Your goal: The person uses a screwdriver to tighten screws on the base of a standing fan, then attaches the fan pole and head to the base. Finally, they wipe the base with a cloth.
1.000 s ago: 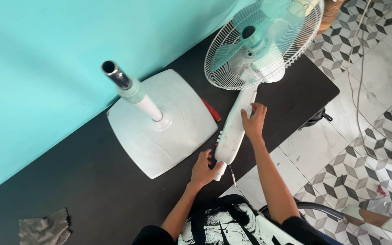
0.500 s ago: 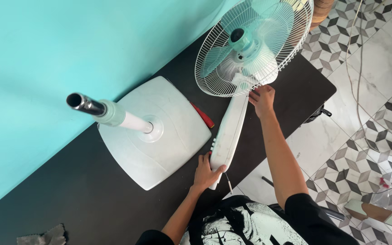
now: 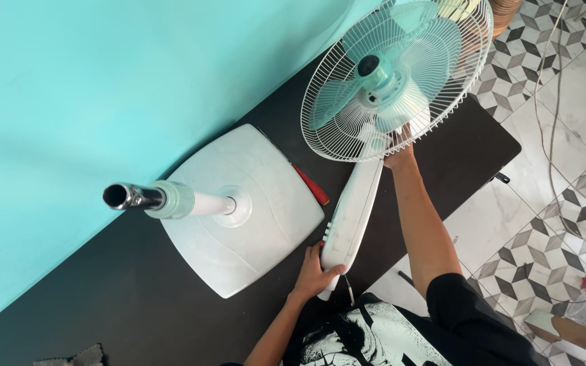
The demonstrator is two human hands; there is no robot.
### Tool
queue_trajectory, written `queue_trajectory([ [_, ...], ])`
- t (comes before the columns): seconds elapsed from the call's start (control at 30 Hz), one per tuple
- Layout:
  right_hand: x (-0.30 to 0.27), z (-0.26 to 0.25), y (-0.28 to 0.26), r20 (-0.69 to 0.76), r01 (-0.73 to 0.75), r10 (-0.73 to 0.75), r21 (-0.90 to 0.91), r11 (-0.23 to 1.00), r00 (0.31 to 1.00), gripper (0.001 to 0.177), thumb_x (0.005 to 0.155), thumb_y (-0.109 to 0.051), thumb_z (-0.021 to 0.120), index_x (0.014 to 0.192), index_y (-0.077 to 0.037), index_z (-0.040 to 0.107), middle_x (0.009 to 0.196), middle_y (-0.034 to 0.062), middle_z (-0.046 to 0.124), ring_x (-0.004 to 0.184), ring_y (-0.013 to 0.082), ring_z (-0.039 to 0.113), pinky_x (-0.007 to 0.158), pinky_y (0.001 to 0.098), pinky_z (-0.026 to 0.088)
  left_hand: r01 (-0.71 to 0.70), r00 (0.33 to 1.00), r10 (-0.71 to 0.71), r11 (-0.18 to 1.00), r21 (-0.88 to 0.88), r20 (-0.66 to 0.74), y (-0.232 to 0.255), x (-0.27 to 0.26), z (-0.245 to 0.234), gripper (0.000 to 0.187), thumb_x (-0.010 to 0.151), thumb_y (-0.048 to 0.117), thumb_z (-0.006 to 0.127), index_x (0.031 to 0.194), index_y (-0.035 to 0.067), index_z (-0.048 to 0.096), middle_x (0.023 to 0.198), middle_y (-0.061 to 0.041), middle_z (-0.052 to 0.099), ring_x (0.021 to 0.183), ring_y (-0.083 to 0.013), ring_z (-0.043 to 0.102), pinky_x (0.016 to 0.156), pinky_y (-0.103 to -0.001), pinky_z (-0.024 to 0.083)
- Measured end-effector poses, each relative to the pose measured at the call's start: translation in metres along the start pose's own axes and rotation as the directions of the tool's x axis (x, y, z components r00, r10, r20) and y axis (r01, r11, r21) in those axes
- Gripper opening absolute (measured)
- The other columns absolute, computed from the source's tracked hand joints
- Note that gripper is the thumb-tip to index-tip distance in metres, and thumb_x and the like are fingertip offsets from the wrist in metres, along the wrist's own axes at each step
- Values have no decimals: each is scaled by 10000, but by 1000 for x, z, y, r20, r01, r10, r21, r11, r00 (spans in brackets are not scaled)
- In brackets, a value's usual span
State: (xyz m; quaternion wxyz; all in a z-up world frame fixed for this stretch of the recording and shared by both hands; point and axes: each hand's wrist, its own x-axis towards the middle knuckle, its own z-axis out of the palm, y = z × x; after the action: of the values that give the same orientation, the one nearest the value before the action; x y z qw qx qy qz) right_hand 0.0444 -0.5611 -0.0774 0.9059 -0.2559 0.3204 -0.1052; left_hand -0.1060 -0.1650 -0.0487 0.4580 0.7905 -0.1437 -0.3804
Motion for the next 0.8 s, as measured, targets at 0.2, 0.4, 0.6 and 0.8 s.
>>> queue_trajectory([
  [0.2,-1,1,-6,-40,139,-136,80,987,990,943,845,-809,402,1564,-203,338,1510,146,489,1313,370,582,999,578,577,31,1000,-31,999,-42,3,8,-2,-1,1128,761,575,812,1537,-53,288,1427,-234,416,1307,-390,507,1084,-462,453],
  [0.4,13,-4,-6,181,305,-344,213,928,921,924,914,-754,465,1618,-177,301,1626,146,426,1428,374,512,1101,565,543,82,996,-80,996,-35,44,15,-2,-4,1163,764,548,826,1579,-26,227,1424,-226,402,1310,-382,502,1087,-455,451],
  [0.6,23,-17,4,13,264,-278,277,924,960,836,951,-649,523,1604,-167,326,1598,176,430,1409,375,526,1098,554,491,40,999,-39,996,-75,4,13,-3,-5,1128,780,484,849,1579,-31,241,1469,-247,437,1354,-391,492,1093,-457,440],
  [0.8,22,-18,14,89,363,-391,232,903,916,843,994,-613,544,1596,-64,329,1576,205,486,1399,377,550,1167,510,502,24,999,-28,993,-112,-36,18,-6,2,1115,802,431,826,1593,-24,184,1428,-247,457,1310,-397,534,1069,-464,472],
])
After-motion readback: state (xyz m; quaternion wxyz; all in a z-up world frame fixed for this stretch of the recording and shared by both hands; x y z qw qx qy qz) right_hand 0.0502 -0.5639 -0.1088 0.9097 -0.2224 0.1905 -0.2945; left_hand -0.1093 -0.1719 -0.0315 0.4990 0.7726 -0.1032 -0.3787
